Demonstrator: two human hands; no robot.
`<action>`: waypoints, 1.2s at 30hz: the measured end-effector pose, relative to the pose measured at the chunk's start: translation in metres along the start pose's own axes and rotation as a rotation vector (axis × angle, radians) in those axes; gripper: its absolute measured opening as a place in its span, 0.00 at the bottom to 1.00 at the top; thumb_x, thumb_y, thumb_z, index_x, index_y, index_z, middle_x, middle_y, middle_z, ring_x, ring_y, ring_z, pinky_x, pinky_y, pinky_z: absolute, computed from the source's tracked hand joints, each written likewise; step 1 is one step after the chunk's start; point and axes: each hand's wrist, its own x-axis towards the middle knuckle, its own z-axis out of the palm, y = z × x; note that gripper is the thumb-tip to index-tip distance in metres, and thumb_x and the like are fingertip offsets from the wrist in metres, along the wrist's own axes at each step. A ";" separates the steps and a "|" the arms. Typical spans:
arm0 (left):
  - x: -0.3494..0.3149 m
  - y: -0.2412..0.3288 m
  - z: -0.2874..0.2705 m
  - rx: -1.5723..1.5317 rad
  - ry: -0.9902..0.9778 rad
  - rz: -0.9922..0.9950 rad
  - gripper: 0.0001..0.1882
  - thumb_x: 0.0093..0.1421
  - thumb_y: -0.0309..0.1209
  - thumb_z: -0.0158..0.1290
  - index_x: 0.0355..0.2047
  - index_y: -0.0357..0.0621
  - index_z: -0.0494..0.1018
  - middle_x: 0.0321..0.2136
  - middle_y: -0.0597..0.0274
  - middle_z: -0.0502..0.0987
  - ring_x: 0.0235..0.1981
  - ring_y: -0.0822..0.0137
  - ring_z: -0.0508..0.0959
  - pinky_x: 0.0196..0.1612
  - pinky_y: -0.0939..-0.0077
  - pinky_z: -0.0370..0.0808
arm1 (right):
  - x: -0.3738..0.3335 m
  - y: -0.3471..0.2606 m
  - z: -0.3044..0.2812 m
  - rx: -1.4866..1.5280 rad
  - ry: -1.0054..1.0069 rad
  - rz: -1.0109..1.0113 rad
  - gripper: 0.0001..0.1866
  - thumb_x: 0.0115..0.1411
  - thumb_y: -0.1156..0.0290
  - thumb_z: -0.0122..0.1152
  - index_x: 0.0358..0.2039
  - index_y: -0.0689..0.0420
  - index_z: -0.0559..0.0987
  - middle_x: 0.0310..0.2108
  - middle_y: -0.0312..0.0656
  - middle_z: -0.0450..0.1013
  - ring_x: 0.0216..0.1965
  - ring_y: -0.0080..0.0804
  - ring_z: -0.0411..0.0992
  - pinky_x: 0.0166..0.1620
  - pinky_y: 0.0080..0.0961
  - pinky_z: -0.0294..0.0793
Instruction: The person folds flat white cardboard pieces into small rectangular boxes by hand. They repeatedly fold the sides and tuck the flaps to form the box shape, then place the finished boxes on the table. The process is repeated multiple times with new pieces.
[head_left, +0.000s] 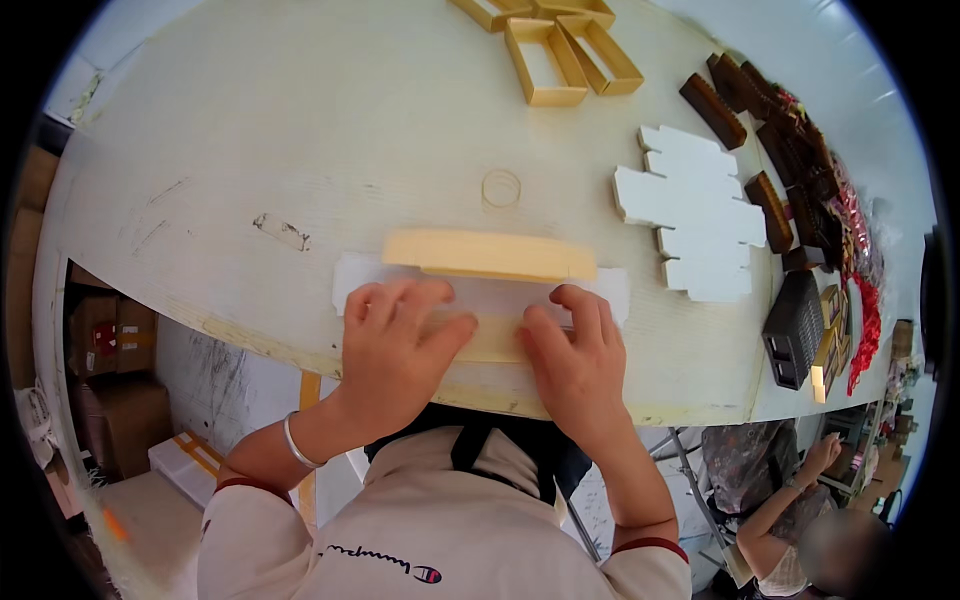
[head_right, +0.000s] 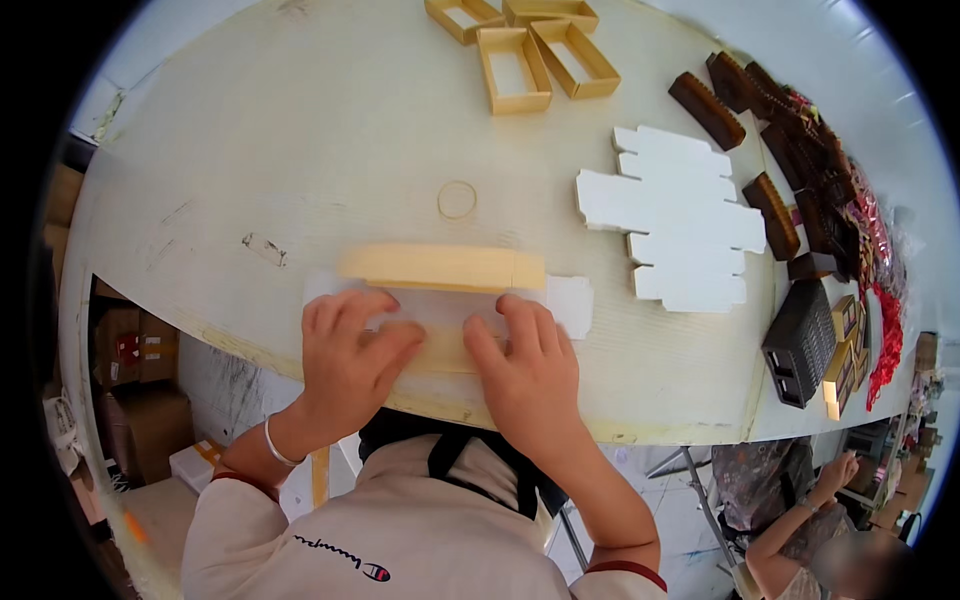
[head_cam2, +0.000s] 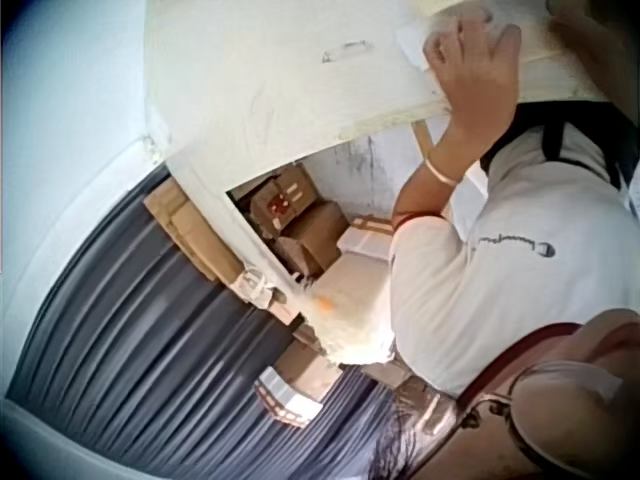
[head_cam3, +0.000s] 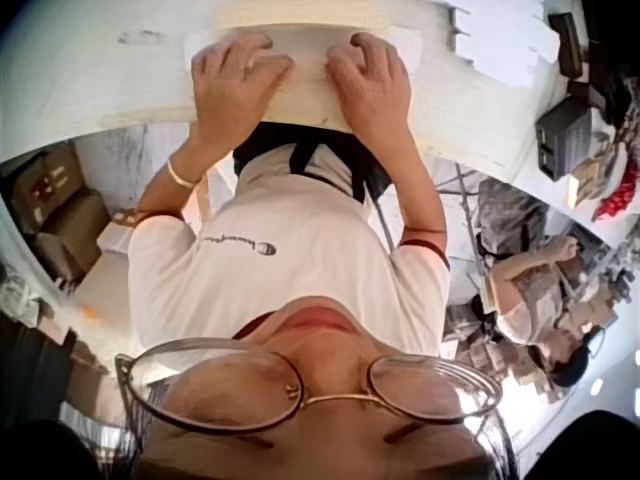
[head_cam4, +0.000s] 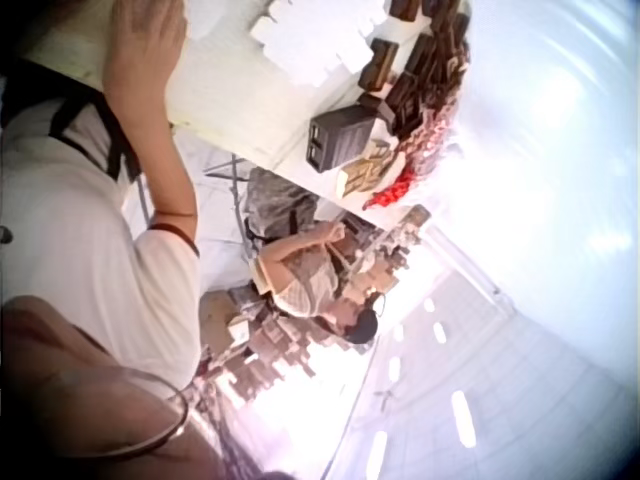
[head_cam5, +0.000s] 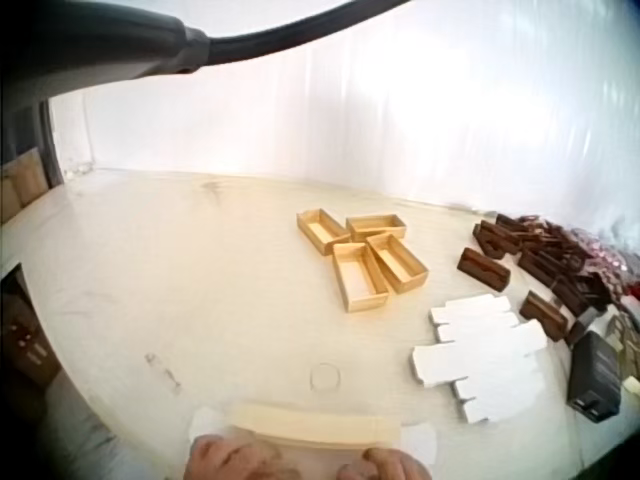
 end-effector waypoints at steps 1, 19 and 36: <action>-0.004 -0.003 -0.003 0.001 -0.038 0.078 0.14 0.52 0.35 0.59 0.40 0.50 0.77 0.40 0.61 0.72 0.40 0.61 0.72 0.47 0.60 0.68 | 0.000 0.001 -0.004 -0.090 0.043 -0.145 0.19 0.49 0.72 0.64 0.44 0.56 0.76 0.43 0.45 0.68 0.42 0.40 0.69 0.45 0.37 0.70; -0.006 0.001 -0.009 -0.125 -0.103 0.229 0.13 0.46 0.28 0.62 0.33 0.39 0.78 0.32 0.62 0.76 0.28 0.64 0.75 0.23 0.72 0.72 | -0.001 -0.001 -0.014 0.023 -0.169 -0.323 0.14 0.41 0.75 0.58 0.33 0.63 0.74 0.30 0.42 0.66 0.29 0.36 0.65 0.32 0.30 0.66; -0.001 -0.001 -0.012 -0.102 -0.126 0.167 0.14 0.46 0.29 0.60 0.35 0.42 0.77 0.30 0.61 0.77 0.28 0.61 0.75 0.27 0.72 0.73 | 0.000 -0.002 -0.002 -0.015 -0.117 -0.249 0.10 0.43 0.79 0.57 0.28 0.59 0.70 0.27 0.42 0.63 0.29 0.37 0.64 0.32 0.30 0.64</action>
